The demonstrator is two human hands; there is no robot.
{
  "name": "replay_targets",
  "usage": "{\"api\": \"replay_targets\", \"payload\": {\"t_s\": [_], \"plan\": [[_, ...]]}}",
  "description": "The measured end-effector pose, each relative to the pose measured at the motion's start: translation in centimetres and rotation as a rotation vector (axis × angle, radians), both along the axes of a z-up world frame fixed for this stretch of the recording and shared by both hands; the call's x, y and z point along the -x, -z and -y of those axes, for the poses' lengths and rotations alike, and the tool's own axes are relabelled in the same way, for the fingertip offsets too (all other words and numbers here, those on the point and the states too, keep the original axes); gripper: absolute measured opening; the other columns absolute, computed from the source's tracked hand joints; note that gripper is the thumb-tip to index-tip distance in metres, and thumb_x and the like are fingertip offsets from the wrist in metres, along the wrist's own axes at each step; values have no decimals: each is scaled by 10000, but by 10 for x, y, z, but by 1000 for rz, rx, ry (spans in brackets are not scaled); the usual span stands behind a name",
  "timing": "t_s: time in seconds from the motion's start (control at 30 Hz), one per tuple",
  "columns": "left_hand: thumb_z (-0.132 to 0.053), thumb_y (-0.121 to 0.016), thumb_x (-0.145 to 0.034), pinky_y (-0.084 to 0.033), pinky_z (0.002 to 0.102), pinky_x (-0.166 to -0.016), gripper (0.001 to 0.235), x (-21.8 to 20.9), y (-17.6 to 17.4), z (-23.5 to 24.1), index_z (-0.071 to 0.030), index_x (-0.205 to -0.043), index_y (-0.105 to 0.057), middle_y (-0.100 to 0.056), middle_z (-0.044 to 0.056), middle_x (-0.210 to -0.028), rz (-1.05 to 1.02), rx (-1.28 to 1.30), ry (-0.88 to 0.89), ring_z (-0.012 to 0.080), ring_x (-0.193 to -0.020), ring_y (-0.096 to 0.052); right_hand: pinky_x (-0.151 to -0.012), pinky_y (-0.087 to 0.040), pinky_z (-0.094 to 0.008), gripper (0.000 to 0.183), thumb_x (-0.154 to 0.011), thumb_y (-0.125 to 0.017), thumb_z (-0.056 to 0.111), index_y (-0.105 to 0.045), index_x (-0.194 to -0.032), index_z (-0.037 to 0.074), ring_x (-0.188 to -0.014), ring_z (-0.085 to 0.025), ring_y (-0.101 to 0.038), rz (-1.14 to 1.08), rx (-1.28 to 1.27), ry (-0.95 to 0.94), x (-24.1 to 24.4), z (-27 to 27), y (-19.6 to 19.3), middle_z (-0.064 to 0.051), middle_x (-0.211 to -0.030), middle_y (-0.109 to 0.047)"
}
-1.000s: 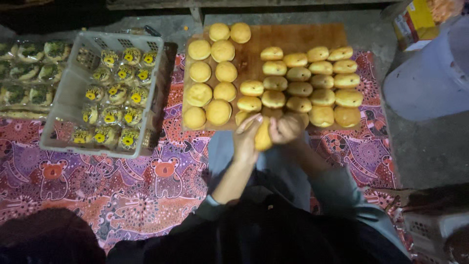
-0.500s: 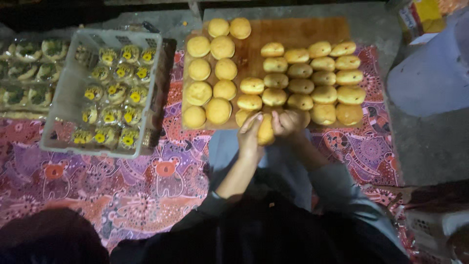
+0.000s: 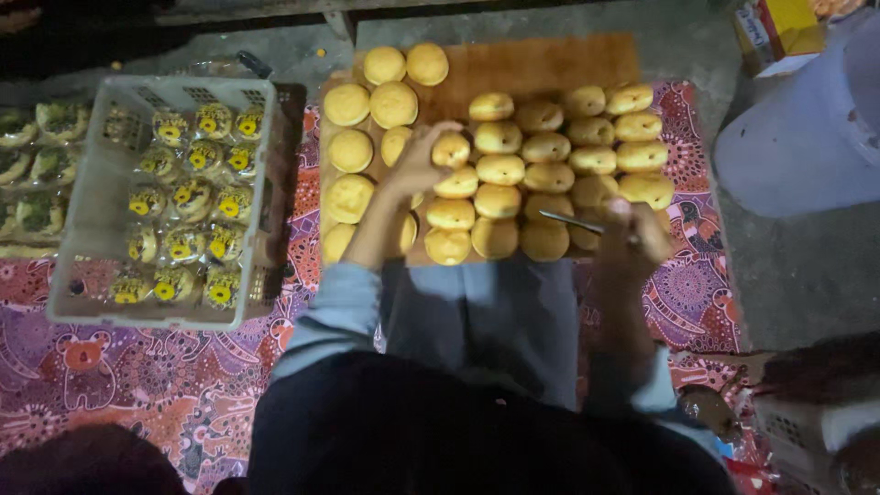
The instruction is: The person sits on the floor and uses a spoon to scoop a dark filling from a container into small round buns. Each filled bun is placed into a plastic crate. The person repeats this process for many buns arranged on a wooden board.
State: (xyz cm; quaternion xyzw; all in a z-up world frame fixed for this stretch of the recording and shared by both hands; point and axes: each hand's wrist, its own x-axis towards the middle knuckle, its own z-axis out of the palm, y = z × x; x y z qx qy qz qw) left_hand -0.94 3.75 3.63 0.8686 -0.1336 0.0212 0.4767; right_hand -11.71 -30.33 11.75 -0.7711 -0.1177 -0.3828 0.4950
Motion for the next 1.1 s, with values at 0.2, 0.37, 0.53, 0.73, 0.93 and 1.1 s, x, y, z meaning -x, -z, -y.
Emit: {"api": "replay_targets", "payload": {"t_s": [0.2,0.37,0.53,0.73,0.93,1.1], "plan": [[-53,-717,-730,-372,406,-1178,697,-92,59,-1,-152,-1398,-546,-567,190,-1433,-217,-331,340,346,-1381,-495,-579,-364,-279,355,-1129,-637,96,-560,-800,-12,-668,-93,-499,-216,-8,111,0,50,5,-42,-733,-564],[-123,-749,-768,-394,378,-1103,679,-109,78,-19,-88,-1391,-482,-550,173,-1390,-339,-81,405,299,-1321,-501,-576,-337,-246,369,-1120,-615,119,-544,-769,31,-646,-61,-454,-342,-285,90,0,83,29,-1,-744,-561],[-377,-694,-998,-490,350,-1123,354,-174,65,-33,-106,-1224,-731,-721,93,-1384,-131,-130,-553,251,-1246,-640,-607,-328,-270,336,-1140,-591,134,-604,-820,32,-674,-73,-445,-504,-158,148,-9,98,56,-3,-739,-560],[-566,-607,-943,-94,794,-1082,651,-218,50,-41,-67,-1358,-559,-234,212,-1624,-297,-577,-697,445,-1475,-89,-557,-436,-292,323,-1124,-576,184,-648,-844,40,-621,-91,-562,-540,-157,133,-17,102,69,-8,-751,-627],[-290,-839,-838,-509,441,-1029,759,-197,45,11,-77,-1418,-398,-590,170,-1359,-87,-198,-483,386,-1261,-593,-555,-351,-284,359,-1160,-604,188,-607,-857,-5,-612,-113,-460,-523,55,214,-16,89,74,-52,-683,-549],[-153,-749,-907,-568,440,-957,565,-106,22,64,-105,-1381,-446,-581,94,-1303,6,1043,-109,288,-1170,-644,-610,-468,-254,186,-985,-587,159,-697,-1079,43,-722,-87,-581,-743,-189,-51,-10,42,49,-47,-848,-662]]}}
